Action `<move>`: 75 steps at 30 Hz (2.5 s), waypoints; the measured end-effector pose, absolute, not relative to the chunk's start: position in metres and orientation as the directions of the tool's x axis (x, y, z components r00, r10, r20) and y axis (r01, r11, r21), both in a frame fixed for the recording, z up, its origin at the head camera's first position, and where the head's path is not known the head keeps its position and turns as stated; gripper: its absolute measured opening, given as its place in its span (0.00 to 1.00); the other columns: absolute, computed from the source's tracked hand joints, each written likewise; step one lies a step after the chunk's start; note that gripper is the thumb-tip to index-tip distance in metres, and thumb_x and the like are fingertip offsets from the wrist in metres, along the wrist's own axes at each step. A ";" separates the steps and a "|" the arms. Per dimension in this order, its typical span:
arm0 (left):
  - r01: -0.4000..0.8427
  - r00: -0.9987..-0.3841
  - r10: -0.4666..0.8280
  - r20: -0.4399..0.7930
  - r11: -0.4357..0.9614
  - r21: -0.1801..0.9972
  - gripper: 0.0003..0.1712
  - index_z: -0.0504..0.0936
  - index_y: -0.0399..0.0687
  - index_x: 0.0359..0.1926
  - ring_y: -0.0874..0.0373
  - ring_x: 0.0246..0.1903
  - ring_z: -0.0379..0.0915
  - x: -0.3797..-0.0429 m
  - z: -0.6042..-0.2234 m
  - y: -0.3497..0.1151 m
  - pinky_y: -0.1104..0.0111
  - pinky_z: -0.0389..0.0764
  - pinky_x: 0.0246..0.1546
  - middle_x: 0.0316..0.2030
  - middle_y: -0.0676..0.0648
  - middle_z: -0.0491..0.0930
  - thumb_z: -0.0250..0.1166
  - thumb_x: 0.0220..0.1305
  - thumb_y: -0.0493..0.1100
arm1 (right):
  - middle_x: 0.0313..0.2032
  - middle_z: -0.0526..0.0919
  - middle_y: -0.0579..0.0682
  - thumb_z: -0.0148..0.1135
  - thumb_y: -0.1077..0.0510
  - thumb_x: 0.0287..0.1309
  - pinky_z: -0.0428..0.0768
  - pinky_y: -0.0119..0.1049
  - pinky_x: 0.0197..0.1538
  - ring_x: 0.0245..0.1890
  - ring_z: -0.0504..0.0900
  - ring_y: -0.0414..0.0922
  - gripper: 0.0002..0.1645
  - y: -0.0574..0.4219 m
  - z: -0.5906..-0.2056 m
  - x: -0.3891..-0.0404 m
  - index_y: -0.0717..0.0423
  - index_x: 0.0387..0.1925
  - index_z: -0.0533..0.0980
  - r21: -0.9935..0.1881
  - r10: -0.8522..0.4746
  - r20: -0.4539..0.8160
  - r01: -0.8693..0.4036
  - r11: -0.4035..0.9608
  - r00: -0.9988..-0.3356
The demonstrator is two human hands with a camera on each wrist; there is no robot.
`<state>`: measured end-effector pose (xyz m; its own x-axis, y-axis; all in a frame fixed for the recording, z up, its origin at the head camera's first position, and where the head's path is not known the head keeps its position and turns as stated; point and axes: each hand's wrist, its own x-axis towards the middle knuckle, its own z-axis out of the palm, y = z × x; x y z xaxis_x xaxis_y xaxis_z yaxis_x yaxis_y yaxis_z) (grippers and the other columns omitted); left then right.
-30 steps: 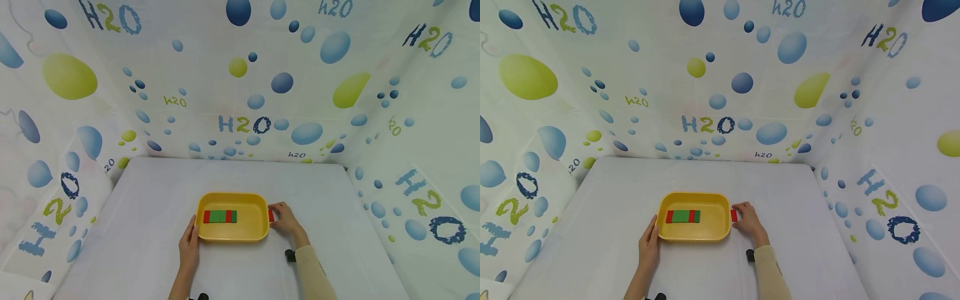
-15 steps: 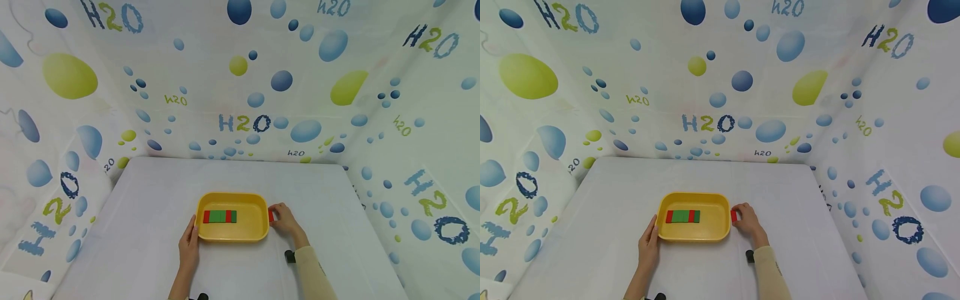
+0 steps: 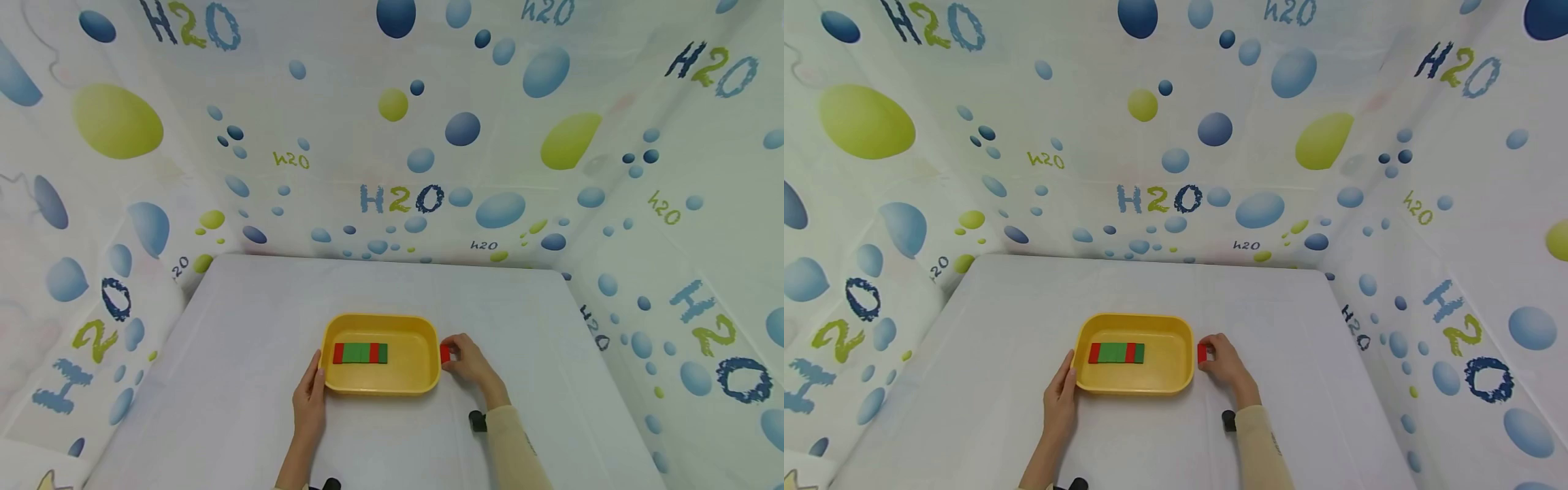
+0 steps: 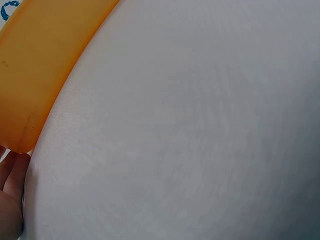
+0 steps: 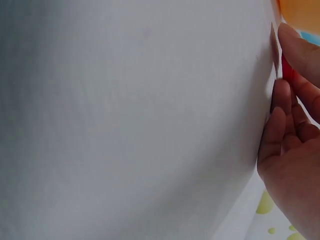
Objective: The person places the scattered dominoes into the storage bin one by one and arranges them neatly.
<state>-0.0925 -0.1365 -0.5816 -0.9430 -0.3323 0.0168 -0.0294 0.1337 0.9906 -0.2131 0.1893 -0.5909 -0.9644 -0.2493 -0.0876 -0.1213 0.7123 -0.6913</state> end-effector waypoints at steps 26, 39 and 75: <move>-0.082 -0.943 -0.333 -0.026 0.154 0.985 0.26 0.63 0.51 0.73 0.61 0.72 0.55 -0.091 -0.573 -0.134 0.94 0.57 0.57 0.72 0.51 0.63 0.48 0.77 0.46 | 0.43 0.77 0.63 0.76 0.66 0.45 0.87 0.42 0.40 0.38 0.85 0.55 0.28 0.201 -0.550 -0.205 0.67 0.50 0.78 -0.756 0.083 0.271 -0.159 0.635 -0.959; -0.054 -0.940 -0.342 -0.004 0.136 0.989 0.26 0.65 0.48 0.72 0.91 0.59 0.53 -0.091 -0.574 -0.133 0.94 0.57 0.57 0.72 0.49 0.64 0.49 0.77 0.44 | 0.47 0.79 0.58 0.76 0.62 0.47 0.82 0.31 0.43 0.40 0.83 0.48 0.28 0.152 -0.521 -0.202 0.57 0.52 0.79 -0.750 0.014 0.284 -0.213 0.626 -0.959; -0.039 -0.937 -0.348 0.010 0.135 0.990 0.25 0.65 0.61 0.72 0.88 0.62 0.53 -0.101 -0.610 -0.138 0.92 0.57 0.59 0.72 0.55 0.63 0.48 0.77 0.49 | 0.35 0.80 0.54 0.75 0.69 0.36 0.78 0.31 0.34 0.30 0.77 0.41 0.25 0.077 -0.562 -0.206 0.65 0.44 0.82 -0.641 -0.266 0.032 -0.224 0.734 -0.963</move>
<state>-0.1014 -0.1382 -0.6103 -0.9374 -0.3480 0.0102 -0.0394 0.1353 0.9900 -0.2064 0.0767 -0.5623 -0.9634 -0.2661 0.0319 -0.2239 0.7338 -0.6414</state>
